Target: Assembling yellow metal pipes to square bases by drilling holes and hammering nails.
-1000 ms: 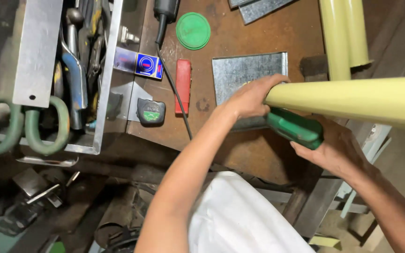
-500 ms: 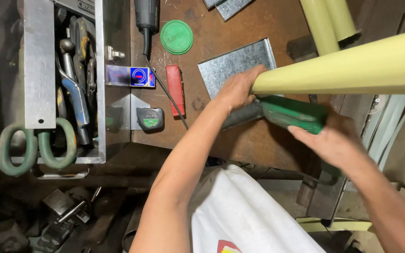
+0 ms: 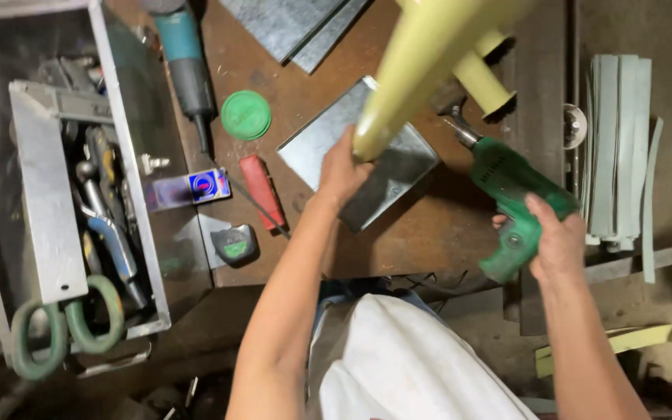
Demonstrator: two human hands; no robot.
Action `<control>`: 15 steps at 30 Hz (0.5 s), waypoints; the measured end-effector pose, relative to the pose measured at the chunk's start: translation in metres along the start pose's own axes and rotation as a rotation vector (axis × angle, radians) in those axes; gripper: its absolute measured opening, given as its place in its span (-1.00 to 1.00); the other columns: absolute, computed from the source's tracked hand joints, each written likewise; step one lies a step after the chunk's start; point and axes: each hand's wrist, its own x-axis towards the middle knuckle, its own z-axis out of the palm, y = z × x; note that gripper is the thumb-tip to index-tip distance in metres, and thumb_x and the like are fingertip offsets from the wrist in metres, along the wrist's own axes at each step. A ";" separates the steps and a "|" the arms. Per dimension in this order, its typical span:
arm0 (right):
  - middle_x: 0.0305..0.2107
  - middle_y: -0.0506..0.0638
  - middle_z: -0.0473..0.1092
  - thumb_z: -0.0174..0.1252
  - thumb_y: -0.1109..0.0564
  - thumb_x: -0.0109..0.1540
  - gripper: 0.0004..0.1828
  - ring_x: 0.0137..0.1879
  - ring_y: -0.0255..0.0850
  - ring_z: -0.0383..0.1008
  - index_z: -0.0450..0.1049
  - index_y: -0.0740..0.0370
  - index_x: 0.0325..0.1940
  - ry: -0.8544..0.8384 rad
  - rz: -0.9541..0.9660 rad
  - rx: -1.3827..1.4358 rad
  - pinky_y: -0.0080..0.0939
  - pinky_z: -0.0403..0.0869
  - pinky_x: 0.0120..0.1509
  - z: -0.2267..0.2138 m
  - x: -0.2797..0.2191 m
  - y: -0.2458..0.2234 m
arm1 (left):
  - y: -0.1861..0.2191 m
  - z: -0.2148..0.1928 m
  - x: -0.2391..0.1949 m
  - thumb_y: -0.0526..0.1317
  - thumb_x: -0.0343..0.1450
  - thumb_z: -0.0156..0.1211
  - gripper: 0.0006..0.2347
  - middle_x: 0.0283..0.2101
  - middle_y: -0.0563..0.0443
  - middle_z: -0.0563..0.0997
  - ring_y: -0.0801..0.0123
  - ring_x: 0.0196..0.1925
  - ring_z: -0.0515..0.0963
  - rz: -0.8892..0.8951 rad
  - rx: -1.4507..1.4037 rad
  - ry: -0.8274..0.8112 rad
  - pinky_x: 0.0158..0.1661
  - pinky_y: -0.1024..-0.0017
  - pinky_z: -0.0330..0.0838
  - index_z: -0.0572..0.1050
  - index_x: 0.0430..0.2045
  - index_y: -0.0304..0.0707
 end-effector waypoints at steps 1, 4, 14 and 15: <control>-0.14 0.21 0.53 0.28 0.08 0.31 -0.52 -0.24 0.00 0.58 0.41 0.45 0.20 -0.020 0.030 0.132 -0.03 0.59 -0.16 -0.007 0.003 0.012 | 0.009 -0.008 0.000 -0.34 0.20 0.43 -0.41 -0.06 -0.31 0.63 -0.15 0.01 0.62 -0.019 0.017 0.006 -0.03 0.12 0.49 0.33 0.14 -0.16; -0.12 0.20 0.52 0.27 0.04 0.25 -0.49 -0.27 -0.01 0.61 0.40 0.38 0.19 0.003 0.150 0.348 0.02 0.63 -0.15 0.001 0.017 0.049 | 0.053 -0.040 0.005 -0.33 0.22 0.49 -0.44 -0.14 -0.25 0.66 0.02 -0.10 0.66 0.028 0.012 0.090 -0.07 0.21 0.53 0.34 0.09 -0.24; -0.19 0.10 0.56 0.24 -0.18 0.22 -0.47 -0.16 -0.06 0.60 0.52 0.23 0.10 -0.264 0.586 0.727 -0.05 0.57 -0.04 0.005 0.080 0.178 | 0.130 -0.017 -0.004 -0.43 0.26 0.50 -0.44 -0.08 0.04 0.53 0.40 -0.05 0.52 0.216 -0.185 0.273 0.02 0.43 0.50 0.32 0.12 -0.30; -0.17 0.11 0.55 0.26 -0.20 0.20 -0.43 -0.14 -0.03 0.57 0.50 0.24 0.12 -0.236 0.551 0.643 -0.01 0.55 -0.02 0.004 0.084 0.177 | 0.135 -0.006 -0.006 -0.44 0.28 0.48 -0.46 -0.07 0.04 0.52 0.41 -0.05 0.52 0.228 -0.216 0.273 0.02 0.44 0.49 0.32 0.12 -0.30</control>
